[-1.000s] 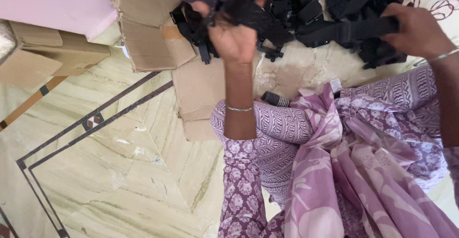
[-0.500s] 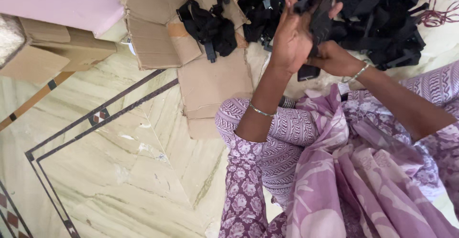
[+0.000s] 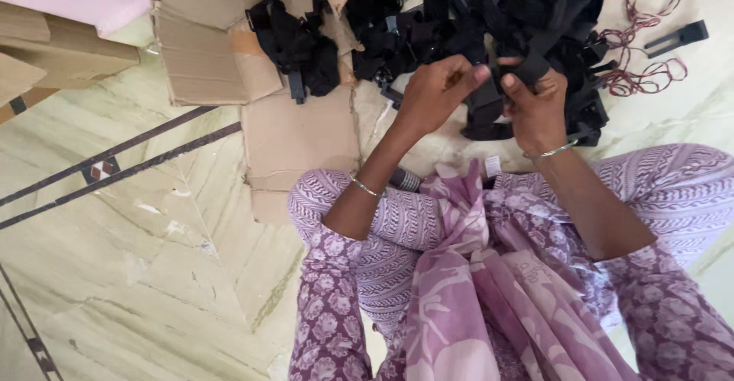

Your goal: The person sits on the floor and assembles small black plastic camera mounts by hand. They pick up individual parts, align them, and snap them together, then place the assembled units aside. The process is repeated with multiple similar components.

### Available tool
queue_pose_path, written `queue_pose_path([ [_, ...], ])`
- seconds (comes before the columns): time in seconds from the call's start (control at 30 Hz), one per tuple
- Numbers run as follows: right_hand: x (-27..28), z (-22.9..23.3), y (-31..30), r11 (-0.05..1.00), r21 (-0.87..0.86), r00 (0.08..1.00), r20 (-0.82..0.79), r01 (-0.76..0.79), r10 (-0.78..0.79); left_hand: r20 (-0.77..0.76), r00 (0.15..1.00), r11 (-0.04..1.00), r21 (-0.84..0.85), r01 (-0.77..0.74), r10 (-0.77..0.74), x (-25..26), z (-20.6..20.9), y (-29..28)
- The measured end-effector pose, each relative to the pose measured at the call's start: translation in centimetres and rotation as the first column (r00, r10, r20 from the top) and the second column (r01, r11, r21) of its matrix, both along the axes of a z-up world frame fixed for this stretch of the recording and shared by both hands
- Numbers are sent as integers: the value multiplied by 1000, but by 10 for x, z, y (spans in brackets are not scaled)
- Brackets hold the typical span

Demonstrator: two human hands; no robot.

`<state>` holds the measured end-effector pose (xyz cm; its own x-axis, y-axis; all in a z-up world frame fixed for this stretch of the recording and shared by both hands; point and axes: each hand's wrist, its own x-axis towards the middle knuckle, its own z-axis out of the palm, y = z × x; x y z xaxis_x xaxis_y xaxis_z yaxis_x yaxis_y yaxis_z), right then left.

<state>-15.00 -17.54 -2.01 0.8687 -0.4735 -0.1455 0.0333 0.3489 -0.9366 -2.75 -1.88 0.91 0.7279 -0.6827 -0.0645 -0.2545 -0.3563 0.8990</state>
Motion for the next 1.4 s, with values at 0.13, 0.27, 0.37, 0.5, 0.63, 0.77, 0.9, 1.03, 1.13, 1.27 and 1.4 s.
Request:
queue_pose_path([
  [0.13, -2, 0, -7, 993, 98, 997, 45, 58, -62, -49, 999, 974, -227, 0, -12, -22, 10, -13],
  [0.27, -3, 2, -6, 978, 208, 979, 191, 28, -69, -151, 988, 979, -198, -45, 15, -36, 8, -16],
  [0.37, -4, 4, 1, 980, 194, 977, 198, 42, -81, -288, 952, 918, -340, -206, 106, -45, 5, -16],
  [0.5, -1, 6, 11, 985, 166, 976, 204, 43, -77, -312, 933, 838, -448, -310, 178, -49, 1, -16],
  [0.63, -5, 2, 13, 987, 143, 983, 158, 69, -92, -284, 929, 805, -479, -351, 237, -55, -5, -17],
  [0.77, -8, -1, 18, 985, 143, 977, 175, 95, -120, -269, 919, 782, -488, -387, 287, -58, -11, -16],
  [0.9, -15, 2, 22, 984, -119, 984, 137, 131, -114, -371, 894, 724, -542, -428, 251, -60, -20, -18],
  [1.03, -15, 11, 27, 990, -55, 974, 198, 126, -113, -520, 838, 630, -597, -496, 166, -62, -25, -18],
  [1.13, -11, 22, 32, 891, 455, 974, 198, 8, -110, -416, 880, 684, -575, -450, 229, -63, -21, -15],
  [1.27, -13, 29, 28, 821, 571, 977, 177, 0, -123, -257, 942, 762, -559, -327, 216, -65, -11, -10],
  [1.4, -16, 16, 13, 884, 461, 957, 220, 70, -191, -62, 992, 912, -393, -123, 107, -58, -4, -9],
])
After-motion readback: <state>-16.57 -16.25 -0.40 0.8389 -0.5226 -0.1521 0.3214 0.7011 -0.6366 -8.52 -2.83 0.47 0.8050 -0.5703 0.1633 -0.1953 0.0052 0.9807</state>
